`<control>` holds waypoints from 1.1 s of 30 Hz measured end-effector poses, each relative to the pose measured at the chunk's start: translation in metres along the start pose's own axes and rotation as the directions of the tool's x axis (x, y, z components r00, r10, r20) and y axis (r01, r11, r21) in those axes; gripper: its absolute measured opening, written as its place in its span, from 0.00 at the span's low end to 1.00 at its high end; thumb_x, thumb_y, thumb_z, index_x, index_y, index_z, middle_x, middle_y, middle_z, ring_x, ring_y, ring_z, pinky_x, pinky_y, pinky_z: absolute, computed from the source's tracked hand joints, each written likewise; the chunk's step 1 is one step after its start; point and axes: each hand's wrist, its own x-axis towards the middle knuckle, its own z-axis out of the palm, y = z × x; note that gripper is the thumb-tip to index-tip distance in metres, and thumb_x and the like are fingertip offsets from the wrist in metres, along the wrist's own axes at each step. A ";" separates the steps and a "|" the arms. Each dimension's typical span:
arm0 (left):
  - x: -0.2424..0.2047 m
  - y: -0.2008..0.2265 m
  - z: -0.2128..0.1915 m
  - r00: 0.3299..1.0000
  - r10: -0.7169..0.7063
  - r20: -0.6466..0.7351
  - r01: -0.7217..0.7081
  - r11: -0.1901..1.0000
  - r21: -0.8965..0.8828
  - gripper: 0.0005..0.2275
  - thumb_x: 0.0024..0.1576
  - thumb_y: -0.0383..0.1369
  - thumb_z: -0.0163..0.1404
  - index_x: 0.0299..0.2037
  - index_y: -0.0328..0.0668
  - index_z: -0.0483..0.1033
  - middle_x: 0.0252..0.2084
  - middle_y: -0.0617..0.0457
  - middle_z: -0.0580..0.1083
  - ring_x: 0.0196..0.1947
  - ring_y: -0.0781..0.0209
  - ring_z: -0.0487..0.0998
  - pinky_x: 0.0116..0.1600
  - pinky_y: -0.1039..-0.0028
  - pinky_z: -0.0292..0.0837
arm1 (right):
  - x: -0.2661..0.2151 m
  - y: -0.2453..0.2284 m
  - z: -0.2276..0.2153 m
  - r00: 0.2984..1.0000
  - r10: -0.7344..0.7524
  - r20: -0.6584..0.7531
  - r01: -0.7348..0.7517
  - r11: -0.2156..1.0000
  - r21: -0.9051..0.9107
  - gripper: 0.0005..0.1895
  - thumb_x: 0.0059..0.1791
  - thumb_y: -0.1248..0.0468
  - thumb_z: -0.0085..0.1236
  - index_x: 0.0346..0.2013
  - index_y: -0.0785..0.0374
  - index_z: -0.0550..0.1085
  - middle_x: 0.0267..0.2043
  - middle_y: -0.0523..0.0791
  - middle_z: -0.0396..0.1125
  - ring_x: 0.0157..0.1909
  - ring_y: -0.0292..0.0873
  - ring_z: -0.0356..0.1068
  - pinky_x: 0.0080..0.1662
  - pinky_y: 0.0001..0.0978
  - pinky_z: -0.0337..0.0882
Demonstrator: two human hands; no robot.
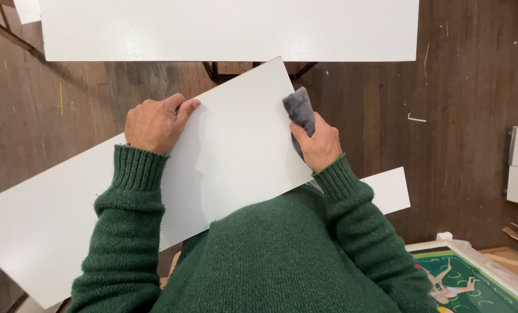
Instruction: Applying a white liquid, likely primer or adhesive, to panels using a brush and a paint roller.
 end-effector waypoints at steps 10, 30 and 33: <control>-0.004 0.001 0.002 0.999 0.042 -0.012 -0.041 0.998 0.042 0.23 0.67 0.56 0.40 0.33 0.50 0.79 0.14 0.53 0.71 0.13 0.54 0.71 0.21 0.63 0.67 | 0.015 0.014 -0.010 0.985 -0.112 0.132 0.113 0.994 -0.002 0.27 0.44 0.46 0.64 0.45 0.67 0.75 0.37 0.52 0.75 0.38 0.50 0.77 0.41 0.43 0.74; -0.014 0.006 0.007 0.999 0.034 0.022 -0.036 0.990 0.136 0.24 0.67 0.56 0.39 0.31 0.48 0.77 0.15 0.51 0.71 0.15 0.52 0.72 0.22 0.62 0.68 | 0.034 0.091 0.028 0.956 0.294 0.017 -0.293 0.941 0.169 0.35 0.50 0.36 0.56 0.37 0.69 0.78 0.32 0.48 0.73 0.36 0.44 0.72 0.43 0.40 0.72; -0.015 0.001 0.007 1.000 0.015 0.027 -0.017 0.997 0.080 0.24 0.67 0.56 0.40 0.32 0.48 0.77 0.16 0.51 0.72 0.16 0.51 0.73 0.24 0.60 0.69 | 0.050 0.188 0.015 0.906 0.421 -0.055 -0.316 0.755 0.574 0.33 0.51 0.38 0.60 0.37 0.70 0.79 0.35 0.44 0.72 0.37 0.39 0.69 0.42 0.37 0.70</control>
